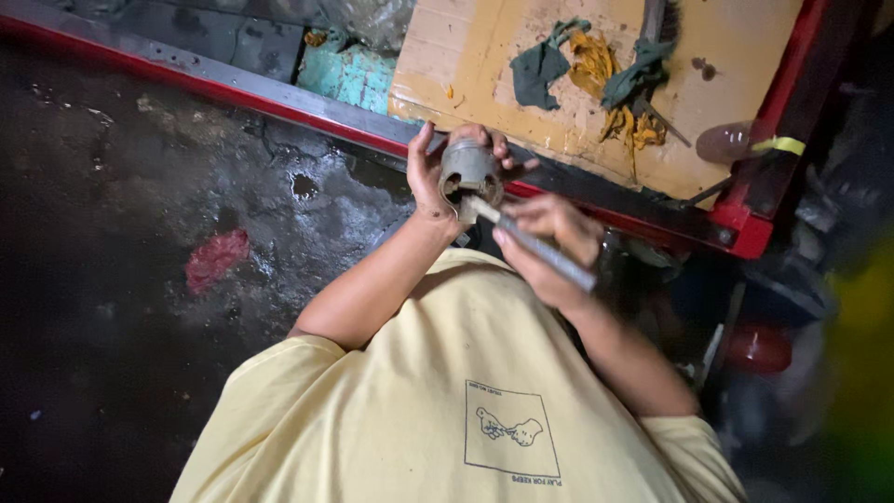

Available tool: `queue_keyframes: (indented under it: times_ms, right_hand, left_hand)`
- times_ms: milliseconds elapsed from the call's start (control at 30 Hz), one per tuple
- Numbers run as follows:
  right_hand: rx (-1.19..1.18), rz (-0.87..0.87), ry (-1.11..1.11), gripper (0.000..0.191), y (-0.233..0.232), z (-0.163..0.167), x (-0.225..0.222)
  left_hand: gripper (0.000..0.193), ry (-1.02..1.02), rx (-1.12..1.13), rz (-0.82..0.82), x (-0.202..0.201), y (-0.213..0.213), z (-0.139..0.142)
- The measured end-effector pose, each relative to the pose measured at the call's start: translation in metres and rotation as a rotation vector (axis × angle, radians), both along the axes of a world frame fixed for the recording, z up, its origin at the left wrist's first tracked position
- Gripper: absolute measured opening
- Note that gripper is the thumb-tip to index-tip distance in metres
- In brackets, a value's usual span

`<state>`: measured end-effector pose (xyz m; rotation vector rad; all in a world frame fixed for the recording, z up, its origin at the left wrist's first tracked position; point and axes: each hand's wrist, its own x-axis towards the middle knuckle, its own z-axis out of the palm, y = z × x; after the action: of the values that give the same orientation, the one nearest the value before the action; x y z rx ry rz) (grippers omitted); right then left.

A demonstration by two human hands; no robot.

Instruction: The person holds a metal piston and uses a small metal tool to scrape and clean the interior surfaces and ring grooves. The person rotates the piston to access different areas while continuing to scrape with the tool.

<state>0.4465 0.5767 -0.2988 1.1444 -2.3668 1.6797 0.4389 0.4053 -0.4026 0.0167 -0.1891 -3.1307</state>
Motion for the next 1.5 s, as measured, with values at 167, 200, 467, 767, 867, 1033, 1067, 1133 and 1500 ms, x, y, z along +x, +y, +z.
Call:
queue_keyframes:
  times_ms: [167,200,467,767,867,1033,1067,1133,1500]
  right_hand:
    - [-0.012,0.006,0.034,0.034,-0.002,-0.001,0.008]
    - [0.001,-0.011,0.064,0.034,-0.004,-0.003,0.008]
    - [-0.01,0.016,0.072,0.031,-0.001,-0.006,0.014]
    - [-0.003,-0.012,0.111,0.033,-0.004,-0.014,0.01]
    - [-0.05,0.021,0.035,0.034,-0.004,-0.016,0.008]
    - [-0.058,-0.023,0.012,0.032,-0.005,-0.027,0.001]
    - [-0.054,-0.01,0.023,0.032,-0.004,-0.029,0.0]
    - [-0.051,0.016,0.046,0.033,-0.002,-0.033,-0.002]
    - [-0.107,-0.08,-0.11,0.029,0.006,-0.051,-0.018]
  left_hand:
    - [0.071,0.022,0.062,0.029,0.008,0.006,-0.003]
    - [0.071,-0.002,0.086,0.03,0.011,0.008,-0.004]
    - [0.078,-0.011,0.063,0.095,0.013,0.01,-0.008]
    - [0.078,0.009,0.04,0.191,0.009,0.012,-0.012]
    - [0.075,0.049,-0.021,0.249,0.008,0.009,-0.013]
    - [0.074,-0.013,0.0,0.228,0.005,0.01,-0.019]
    - [0.074,-0.034,0.009,0.224,0.004,0.012,-0.021]
    - [0.072,-0.031,0.005,0.238,0.002,0.014,-0.025]
    - [0.058,-0.436,-0.125,0.178,-0.011,0.019,-0.05]
